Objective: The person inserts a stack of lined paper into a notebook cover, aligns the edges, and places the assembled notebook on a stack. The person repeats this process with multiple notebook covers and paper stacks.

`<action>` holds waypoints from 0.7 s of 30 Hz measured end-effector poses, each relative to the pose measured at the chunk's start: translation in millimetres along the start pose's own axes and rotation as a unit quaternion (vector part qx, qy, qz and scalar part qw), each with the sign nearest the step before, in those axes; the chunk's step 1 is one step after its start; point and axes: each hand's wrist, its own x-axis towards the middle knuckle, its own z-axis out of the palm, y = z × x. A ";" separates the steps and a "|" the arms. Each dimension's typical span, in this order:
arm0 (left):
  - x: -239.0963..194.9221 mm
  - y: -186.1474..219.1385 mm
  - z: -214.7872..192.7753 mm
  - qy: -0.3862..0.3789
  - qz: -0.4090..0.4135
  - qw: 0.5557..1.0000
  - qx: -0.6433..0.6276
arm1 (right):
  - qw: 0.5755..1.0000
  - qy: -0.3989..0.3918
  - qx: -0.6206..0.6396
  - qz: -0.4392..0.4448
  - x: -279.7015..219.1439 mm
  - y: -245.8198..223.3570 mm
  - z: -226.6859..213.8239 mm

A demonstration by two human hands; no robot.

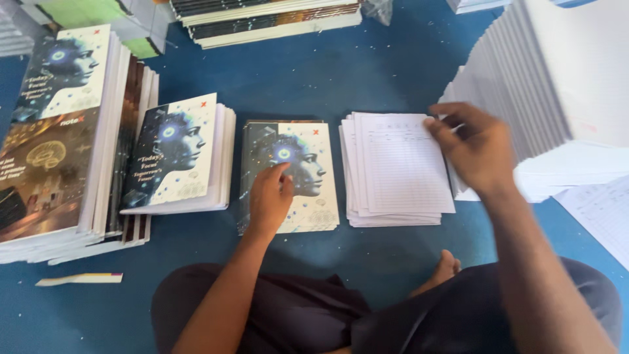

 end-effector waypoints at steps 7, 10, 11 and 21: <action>-2.9 -0.7 3.6 -0.018 -0.027 0.999 0.010 | 0.997 0.055 -0.052 -0.022 -2.1 -4.8 -81.6; -3.3 -1.5 3.5 -0.024 -0.033 0.999 0.018 | 0.996 0.082 -0.038 -0.023 -3.6 36.1 -111.7; -3.8 -1.7 3.2 -0.027 -0.037 0.999 0.022 | 0.986 0.114 -0.118 -0.013 -0.4 58.2 -121.6; -5.6 -2.0 5.1 -0.035 -0.048 0.998 0.026 | 0.972 0.150 -0.135 0.123 37.1 320.8 -187.8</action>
